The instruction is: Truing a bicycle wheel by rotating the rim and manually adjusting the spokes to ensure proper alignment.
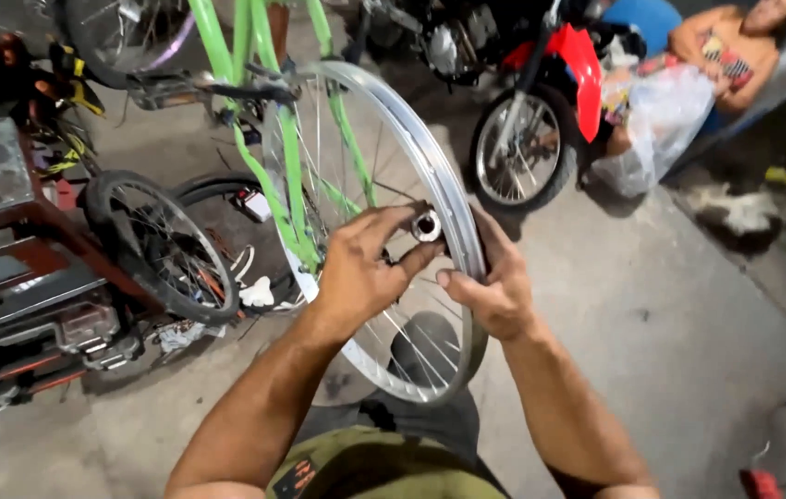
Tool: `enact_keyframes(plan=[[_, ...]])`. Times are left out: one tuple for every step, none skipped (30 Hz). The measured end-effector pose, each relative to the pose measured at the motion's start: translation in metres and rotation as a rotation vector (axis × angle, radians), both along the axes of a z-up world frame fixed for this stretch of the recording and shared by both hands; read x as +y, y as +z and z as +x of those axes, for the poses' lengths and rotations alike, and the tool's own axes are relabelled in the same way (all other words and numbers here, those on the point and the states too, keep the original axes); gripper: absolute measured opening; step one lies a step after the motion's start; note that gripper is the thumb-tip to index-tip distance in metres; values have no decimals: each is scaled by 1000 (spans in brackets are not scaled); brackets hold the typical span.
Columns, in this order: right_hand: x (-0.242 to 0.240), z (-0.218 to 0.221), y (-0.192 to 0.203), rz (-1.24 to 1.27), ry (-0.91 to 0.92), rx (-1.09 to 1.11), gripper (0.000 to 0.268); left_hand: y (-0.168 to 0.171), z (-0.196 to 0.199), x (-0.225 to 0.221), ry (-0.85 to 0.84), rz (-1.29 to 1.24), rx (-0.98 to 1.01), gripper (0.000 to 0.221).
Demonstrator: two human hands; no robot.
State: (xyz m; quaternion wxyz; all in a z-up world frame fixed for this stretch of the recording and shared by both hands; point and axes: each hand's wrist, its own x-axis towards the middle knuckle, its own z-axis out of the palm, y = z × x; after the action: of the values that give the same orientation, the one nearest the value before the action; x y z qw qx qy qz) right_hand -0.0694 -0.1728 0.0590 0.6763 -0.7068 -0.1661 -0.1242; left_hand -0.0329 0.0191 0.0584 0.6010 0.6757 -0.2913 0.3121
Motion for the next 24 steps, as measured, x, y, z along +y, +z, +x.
enact_keyframes(plan=[[-3, -1, -8, 8, 0, -4, 88, -3, 0, -2, 0, 8, -4, 38], [-4, -4, -14, 7, -27, -23, 86, -4, -1, -2, -29, 3, 14, 37], [-6, 0, -17, 4, -43, -55, 83, -2, 1, -2, -46, -4, 19, 36], [-9, -2, -20, 11, -32, -70, 83, -1, 3, 0, -35, 3, 3, 36], [-12, -4, -25, 11, -36, -57, 83, -1, 5, 3, -163, 29, 65, 34], [-14, -6, -30, 10, -40, -44, 83, 0, 8, 6, -289, 57, 128, 33], [-11, -6, -28, 26, -37, -59, 83, 5, 7, 8, -284, 75, 115, 33], [-8, -6, -27, 37, -5, -68, 85, 11, 6, 10, -306, 104, 107, 32], [-6, -10, -28, 53, 18, -73, 86, 14, 3, 11, -336, 138, 104, 30], [-6, -7, -21, 74, 13, -84, 86, 13, 6, 11, -338, 161, 97, 30], [-7, -7, -14, 22, 10, -131, 90, 12, 9, 11, -265, 210, -9, 29], [-8, -7, -7, -31, 5, -178, 95, 11, 12, 12, -194, 257, -118, 28], [-5, -7, -7, -9, -10, -189, 95, 6, 9, 9, -206, 281, -129, 28], [-1, -7, -6, 47, 51, -170, 94, 2, 5, 8, -125, 363, -114, 25], [2, -5, -3, 95, 114, -154, 94, -3, 4, 6, -41, 436, -103, 22], [0, -5, -6, 110, 104, -169, 94, -9, 5, 3, -48, 453, -117, 22], [0, -4, -9, 124, 124, -111, 95, -16, 5, 1, 9, 458, -156, 23], [1, -3, -12, 137, 145, -54, 96, -24, 5, 0, 66, 462, -196, 24], [1, -3, -14, 149, 142, -69, 96, -32, 9, 1, 65, 474, -210, 24], [2, -2, -15, 159, 146, -43, 97, -41, 13, 2, 42, 396, -177, 25], [2, -4, -18, 167, 148, -11, 98, -51, 16, 3, 16, 317, -137, 26], [4, -4, -16, 178, 144, -20, 98, -45, 16, 0, 12, 328, -145, 26], [5, -5, -14, 179, 98, -15, 98, -40, 15, -3, -96, 174, -5, 24], [7, -5, -13, 180, 52, -10, 98, -35, 14, -5, -202, 20, 136, 23]])
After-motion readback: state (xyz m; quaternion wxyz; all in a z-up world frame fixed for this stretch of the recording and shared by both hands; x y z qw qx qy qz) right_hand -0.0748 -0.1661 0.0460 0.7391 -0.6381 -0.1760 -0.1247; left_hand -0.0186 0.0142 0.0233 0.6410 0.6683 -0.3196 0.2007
